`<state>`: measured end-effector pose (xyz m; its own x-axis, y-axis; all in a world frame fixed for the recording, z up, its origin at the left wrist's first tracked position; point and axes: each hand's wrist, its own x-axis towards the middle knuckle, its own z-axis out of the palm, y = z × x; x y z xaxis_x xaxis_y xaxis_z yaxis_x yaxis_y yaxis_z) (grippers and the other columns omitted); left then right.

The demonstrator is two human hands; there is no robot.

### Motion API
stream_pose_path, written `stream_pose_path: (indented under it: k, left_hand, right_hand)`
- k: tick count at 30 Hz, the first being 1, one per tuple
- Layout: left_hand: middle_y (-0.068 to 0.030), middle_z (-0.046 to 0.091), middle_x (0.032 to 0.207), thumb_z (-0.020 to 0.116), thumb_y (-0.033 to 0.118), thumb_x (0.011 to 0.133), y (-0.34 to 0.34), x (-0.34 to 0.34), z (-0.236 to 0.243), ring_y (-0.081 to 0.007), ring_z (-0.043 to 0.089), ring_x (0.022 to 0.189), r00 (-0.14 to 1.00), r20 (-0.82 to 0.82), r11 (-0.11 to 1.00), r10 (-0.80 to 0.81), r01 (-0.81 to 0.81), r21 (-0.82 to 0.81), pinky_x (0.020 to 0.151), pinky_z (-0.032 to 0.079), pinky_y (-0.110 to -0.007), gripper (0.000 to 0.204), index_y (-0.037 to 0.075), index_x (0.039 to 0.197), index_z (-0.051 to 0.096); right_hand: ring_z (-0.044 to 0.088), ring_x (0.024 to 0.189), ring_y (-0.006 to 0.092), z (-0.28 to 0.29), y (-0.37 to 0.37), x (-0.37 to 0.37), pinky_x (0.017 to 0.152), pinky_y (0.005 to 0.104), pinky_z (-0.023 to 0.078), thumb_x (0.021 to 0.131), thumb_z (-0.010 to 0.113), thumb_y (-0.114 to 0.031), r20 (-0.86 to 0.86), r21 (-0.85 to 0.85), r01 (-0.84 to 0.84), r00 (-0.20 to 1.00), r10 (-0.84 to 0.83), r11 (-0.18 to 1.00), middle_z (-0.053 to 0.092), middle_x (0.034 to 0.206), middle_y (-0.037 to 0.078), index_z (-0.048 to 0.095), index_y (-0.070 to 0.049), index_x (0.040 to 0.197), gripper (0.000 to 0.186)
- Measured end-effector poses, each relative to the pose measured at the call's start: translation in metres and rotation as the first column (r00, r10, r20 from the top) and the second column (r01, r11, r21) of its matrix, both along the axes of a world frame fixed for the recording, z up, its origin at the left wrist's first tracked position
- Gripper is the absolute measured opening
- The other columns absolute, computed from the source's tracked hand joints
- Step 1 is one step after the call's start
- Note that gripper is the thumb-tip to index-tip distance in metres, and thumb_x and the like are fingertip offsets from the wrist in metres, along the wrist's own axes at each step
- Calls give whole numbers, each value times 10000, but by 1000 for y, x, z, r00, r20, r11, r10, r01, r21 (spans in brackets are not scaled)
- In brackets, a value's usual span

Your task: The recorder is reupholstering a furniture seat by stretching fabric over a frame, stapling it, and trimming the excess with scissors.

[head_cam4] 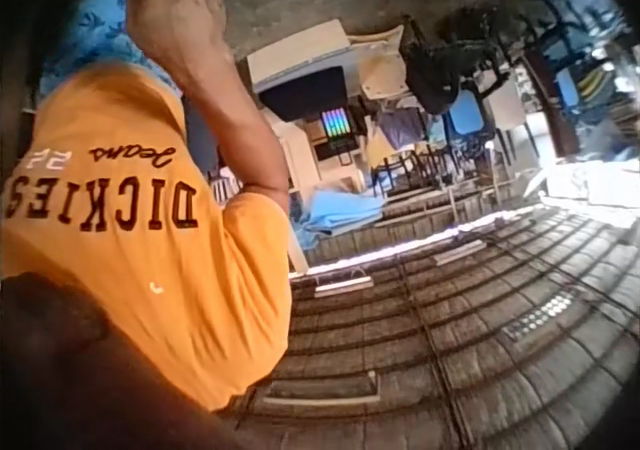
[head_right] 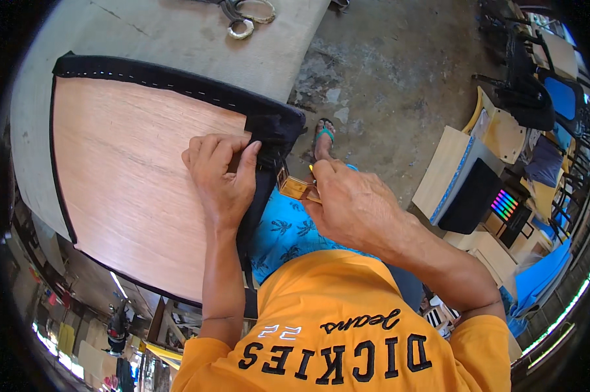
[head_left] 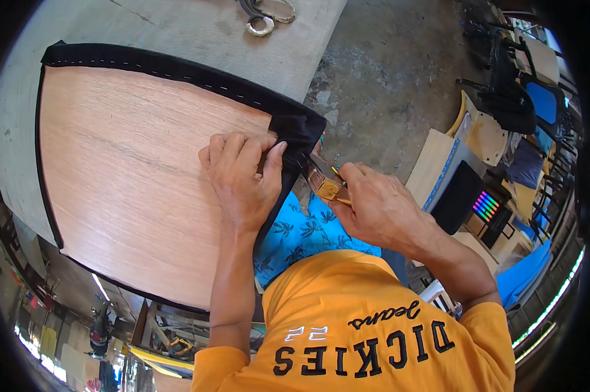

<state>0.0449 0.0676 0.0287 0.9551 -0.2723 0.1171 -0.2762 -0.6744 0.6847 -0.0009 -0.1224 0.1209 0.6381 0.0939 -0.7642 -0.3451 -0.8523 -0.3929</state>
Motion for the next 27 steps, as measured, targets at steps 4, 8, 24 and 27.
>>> stream_pose_path:
  k: [4, 8, 24, 27]
  left_hand:
    - [6, 613, 853, 785, 110, 796, 1, 0, 0, -204, 502, 812, 1000, 5, 1000, 11, -11, -19, 804, 365, -343, 118, 131, 880, 705]
    - [3, 615, 856, 785, 103, 794, 2, 1, 0, -208, 506, 817, 1000, 12, 1000, 7, -7, -18, 802, 371, -342, 118, 129, 880, 709]
    - [-7, 619, 870, 780, 108, 802, 2, 1, -1, -219, 522, 837, 999, 29, 999, 16, -15, -37, 805, 389, -346, 103, 116, 875, 707]
    - [-11, 618, 871, 780, 126, 815, 1, 1, 0, -221, 519, 836, 1000, 11, 1000, 12, -12, -19, 808, 391, -353, 96, 110, 878, 710]
  right_hand:
    - [669, 759, 374, 4, 6, 8, 680, 459, 541, 933, 664, -234, -19, -32, -16, 1000, 16, 999, 676, 949, 211, 553, 6, 1019, 279]
    - [676, 752, 375, 5, 10, 13, 676, 457, 544, 935, 657, -240, -25, -56, -22, 999, 20, 998, 685, 937, 212, 563, 8, 1008, 276]
    - [647, 668, 382, -12, 10, 12, 618, 447, 518, 872, 668, -170, 87, -89, -86, 992, 94, 992, 684, 895, 192, 576, 3, 963, 216]
    - [629, 669, 369, -4, 2, -1, 619, 442, 503, 856, 665, -132, 147, -39, -76, 986, 81, 996, 672, 898, 185, 572, -5, 981, 201]
